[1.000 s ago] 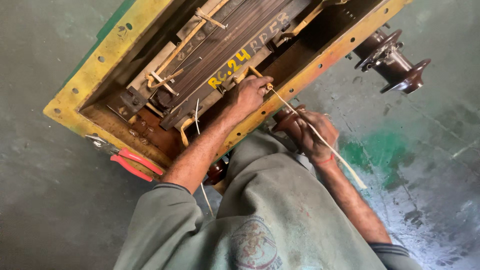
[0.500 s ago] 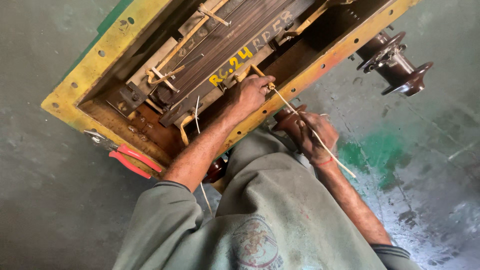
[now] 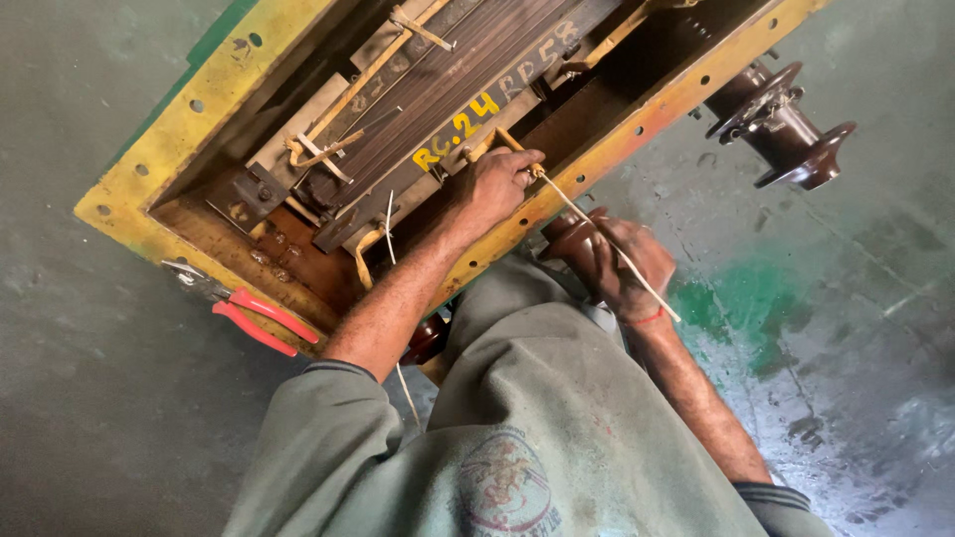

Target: The person threads a white cable through a yellow electrical box, wraps it around brown insulators, and secures it using pliers. The person then moves to a green workbench to cut a wooden stick and returns to the yellow box to continue threading and securing the cable.

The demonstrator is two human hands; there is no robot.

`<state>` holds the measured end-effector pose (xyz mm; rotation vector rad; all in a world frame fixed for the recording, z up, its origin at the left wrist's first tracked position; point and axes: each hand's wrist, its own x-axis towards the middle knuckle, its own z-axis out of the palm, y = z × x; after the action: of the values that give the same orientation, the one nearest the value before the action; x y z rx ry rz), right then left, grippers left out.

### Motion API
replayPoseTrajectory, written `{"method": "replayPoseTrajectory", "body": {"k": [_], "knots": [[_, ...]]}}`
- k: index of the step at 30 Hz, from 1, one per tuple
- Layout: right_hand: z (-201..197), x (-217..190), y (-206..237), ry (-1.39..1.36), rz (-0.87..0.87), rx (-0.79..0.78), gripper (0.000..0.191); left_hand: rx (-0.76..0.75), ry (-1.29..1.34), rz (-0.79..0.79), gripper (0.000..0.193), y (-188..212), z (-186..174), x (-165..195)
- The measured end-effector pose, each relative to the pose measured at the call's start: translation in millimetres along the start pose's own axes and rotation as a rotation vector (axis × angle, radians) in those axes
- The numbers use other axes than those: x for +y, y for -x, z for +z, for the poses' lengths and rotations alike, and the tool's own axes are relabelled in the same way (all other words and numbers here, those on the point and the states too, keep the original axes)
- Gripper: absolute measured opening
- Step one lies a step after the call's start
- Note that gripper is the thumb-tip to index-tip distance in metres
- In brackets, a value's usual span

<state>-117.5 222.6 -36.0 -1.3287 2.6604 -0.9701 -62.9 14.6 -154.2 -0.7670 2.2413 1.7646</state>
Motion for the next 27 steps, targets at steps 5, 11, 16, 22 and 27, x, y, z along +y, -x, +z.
{"method": "replayPoseTrajectory", "body": {"k": [5, 11, 16, 22, 27], "knots": [[26, 1, -3, -0.283, 0.255, -0.041, 0.007, 0.009, -0.059, 0.048, 0.033, 0, -2, 5], [-16, -14, -1, -0.160, 0.185, -0.051, 0.039, 0.000, -0.089, 0.016, 0.033, 3, -3, 3], [-17, -10, 12, -0.211, 0.103, -0.010, 0.014, -0.042, -0.080, -0.033, 0.034, 2, 0, 0], [28, 13, 16, 0.063, 0.112, -0.094, 0.017, -0.076, -0.140, -0.023, 0.033, 4, -2, -1], [14, 9, 8, -0.059, 0.008, -0.042, 0.028, -0.055, -0.052, -0.016, 0.032, 4, 0, -5]]}}
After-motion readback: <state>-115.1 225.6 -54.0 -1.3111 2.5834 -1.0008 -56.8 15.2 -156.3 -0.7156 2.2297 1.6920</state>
